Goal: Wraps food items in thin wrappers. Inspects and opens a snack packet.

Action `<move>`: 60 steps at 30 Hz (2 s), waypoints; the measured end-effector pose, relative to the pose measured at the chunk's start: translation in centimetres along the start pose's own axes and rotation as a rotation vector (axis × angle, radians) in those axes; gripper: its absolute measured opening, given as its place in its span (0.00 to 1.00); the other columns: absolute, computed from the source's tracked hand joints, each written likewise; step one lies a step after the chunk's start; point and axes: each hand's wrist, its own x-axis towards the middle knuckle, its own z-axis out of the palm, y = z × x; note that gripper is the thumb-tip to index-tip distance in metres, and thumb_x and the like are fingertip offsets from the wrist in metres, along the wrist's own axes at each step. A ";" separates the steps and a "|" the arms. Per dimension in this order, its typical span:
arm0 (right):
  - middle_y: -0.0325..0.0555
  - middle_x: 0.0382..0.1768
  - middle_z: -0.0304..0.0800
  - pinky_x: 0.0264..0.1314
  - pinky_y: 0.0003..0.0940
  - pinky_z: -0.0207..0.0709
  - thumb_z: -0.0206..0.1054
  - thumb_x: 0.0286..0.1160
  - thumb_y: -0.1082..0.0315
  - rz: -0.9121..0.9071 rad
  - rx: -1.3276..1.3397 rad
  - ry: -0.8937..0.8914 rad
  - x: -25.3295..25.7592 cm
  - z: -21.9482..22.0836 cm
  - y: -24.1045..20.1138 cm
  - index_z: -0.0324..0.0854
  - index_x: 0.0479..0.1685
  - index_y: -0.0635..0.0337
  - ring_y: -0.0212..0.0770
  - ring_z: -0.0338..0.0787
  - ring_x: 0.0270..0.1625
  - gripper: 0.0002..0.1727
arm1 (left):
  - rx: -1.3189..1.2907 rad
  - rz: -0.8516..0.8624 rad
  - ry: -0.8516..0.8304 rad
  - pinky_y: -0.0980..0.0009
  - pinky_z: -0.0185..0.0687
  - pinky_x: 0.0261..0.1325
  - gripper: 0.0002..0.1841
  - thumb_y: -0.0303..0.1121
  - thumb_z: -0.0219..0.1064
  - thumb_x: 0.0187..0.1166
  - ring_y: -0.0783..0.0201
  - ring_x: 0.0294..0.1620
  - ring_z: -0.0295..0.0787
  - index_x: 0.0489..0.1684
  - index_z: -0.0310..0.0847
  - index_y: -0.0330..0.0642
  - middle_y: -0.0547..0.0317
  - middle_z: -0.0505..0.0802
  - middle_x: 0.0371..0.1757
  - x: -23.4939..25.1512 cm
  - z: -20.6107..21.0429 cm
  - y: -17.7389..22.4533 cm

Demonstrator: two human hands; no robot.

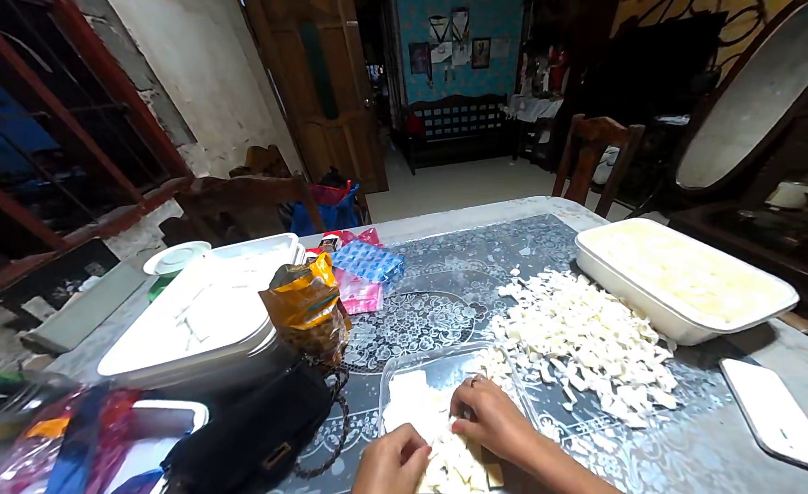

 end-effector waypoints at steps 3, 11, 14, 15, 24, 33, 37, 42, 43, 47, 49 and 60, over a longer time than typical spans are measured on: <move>0.62 0.42 0.90 0.62 0.54 0.78 0.69 0.78 0.67 0.048 0.169 0.074 -0.6 -0.9 -0.3 0.87 0.46 0.72 0.58 0.88 0.50 0.13 | -0.253 -0.041 0.119 0.57 0.86 0.45 0.10 0.27 0.64 0.82 0.59 0.33 0.89 0.49 0.83 0.27 0.49 0.91 0.32 0.2 -0.3 -0.4; 0.38 0.35 0.92 0.47 0.24 0.83 0.71 0.73 0.72 0.040 0.692 0.133 -1.9 -0.2 -2.9 0.88 0.44 0.68 0.24 0.87 0.37 0.07 | -0.568 -0.028 0.188 0.71 0.81 0.35 0.09 0.28 0.53 0.87 0.72 0.25 0.82 0.55 0.70 0.29 0.62 0.84 0.25 -0.1 1.2 -0.2; 0.49 0.39 0.92 0.49 0.31 0.81 0.70 0.74 0.69 -0.049 0.473 0.178 -2.1 1.1 -3.1 0.90 0.43 0.68 0.34 0.88 0.41 0.09 | -0.608 -0.021 0.187 0.69 0.86 0.37 0.10 0.25 0.63 0.82 0.71 0.26 0.87 0.52 0.69 0.30 0.61 0.87 0.25 -0.4 1.9 0.5; 0.52 0.44 0.91 0.52 0.32 0.81 0.72 0.72 0.69 -0.089 0.446 0.225 -2.0 1.6 -2.9 0.91 0.41 0.67 0.38 0.88 0.47 0.09 | -0.620 -0.020 0.196 0.69 0.88 0.40 0.14 0.23 0.68 0.77 0.69 0.29 0.90 0.53 0.69 0.30 0.58 0.90 0.28 -0.6 2.0 0.7; 0.41 0.40 0.91 0.46 0.25 0.83 0.64 0.79 0.71 -0.098 0.662 0.240 -1.7 1.4 -2.6 0.82 0.50 0.68 0.28 0.89 0.40 0.09 | -0.631 0.044 0.153 0.78 0.87 0.45 0.07 0.17 0.70 0.68 0.78 0.36 0.90 0.39 0.89 0.33 0.62 0.95 0.39 -0.5 1.9 0.3; 0.47 0.48 0.94 0.65 0.35 0.79 0.76 0.69 0.60 -0.473 0.227 0.395 -1.2 2.2 -1.0 0.91 0.33 0.58 0.42 0.88 0.60 0.10 | -1.039 -0.236 0.011 0.71 0.91 0.48 0.11 0.17 0.58 0.81 0.69 0.37 0.94 0.53 0.83 0.32 0.59 0.95 0.37 0.0 0.3 0.8; 0.42 0.33 0.91 0.46 0.21 0.79 0.74 0.69 0.68 -0.157 0.487 0.323 -1.9 1.8 -2.3 0.87 0.36 0.67 0.26 0.87 0.38 0.09 | -0.739 -0.033 0.086 0.72 0.90 0.47 0.12 0.21 0.71 0.72 0.71 0.39 0.93 0.51 0.86 0.29 0.57 0.94 0.43 -0.6 1.1 1.1; 0.49 0.43 0.95 0.54 0.28 0.84 0.67 0.79 0.71 -0.028 0.496 0.189 -1.8 0.4 -2.1 0.89 0.53 0.69 0.31 0.91 0.43 0.12 | -0.585 0.014 0.197 0.74 0.90 0.46 0.05 0.19 0.68 0.72 0.73 0.36 0.92 0.39 0.89 0.31 0.58 0.95 0.36 -0.5 1.2 0.5; 0.47 0.40 0.95 0.51 0.27 0.83 0.69 0.78 0.69 -0.009 0.472 0.198 -1.8 0.3 -2.0 0.90 0.49 0.68 0.30 0.91 0.41 0.11 | -0.663 -0.019 0.172 0.74 0.90 0.47 0.05 0.17 0.68 0.70 0.73 0.36 0.93 0.36 0.88 0.32 0.59 0.96 0.36 -0.4 1.0 0.6; 0.53 0.35 0.93 0.52 0.42 0.82 0.73 0.72 0.68 -0.131 0.295 0.216 -2.1 1.0 -2.5 0.90 0.37 0.69 0.46 0.91 0.43 0.10 | -0.943 -0.107 0.156 0.70 0.93 0.41 0.12 0.11 0.71 0.63 0.67 0.30 0.93 0.38 0.81 0.34 0.58 0.95 0.36 -0.3 0.8 0.9; 0.57 0.37 0.94 0.59 0.49 0.79 0.72 0.73 0.71 -0.255 0.300 0.141 -2.3 1.2 -2.8 0.91 0.38 0.70 0.54 0.91 0.48 0.09 | -1.000 -0.121 0.216 0.71 0.93 0.39 0.14 0.10 0.69 0.64 0.67 0.28 0.93 0.42 0.78 0.35 0.59 0.94 0.35 -0.1 1.0 1.0; 0.51 0.40 0.93 0.61 0.43 0.77 0.68 0.76 0.67 -0.171 0.406 0.216 -2.0 1.5 -2.1 0.90 0.39 0.68 0.44 0.88 0.51 0.11 | -0.936 0.027 0.222 0.72 0.91 0.42 0.13 0.11 0.70 0.62 0.69 0.32 0.93 0.36 0.80 0.38 0.62 0.95 0.32 -0.2 1.3 0.7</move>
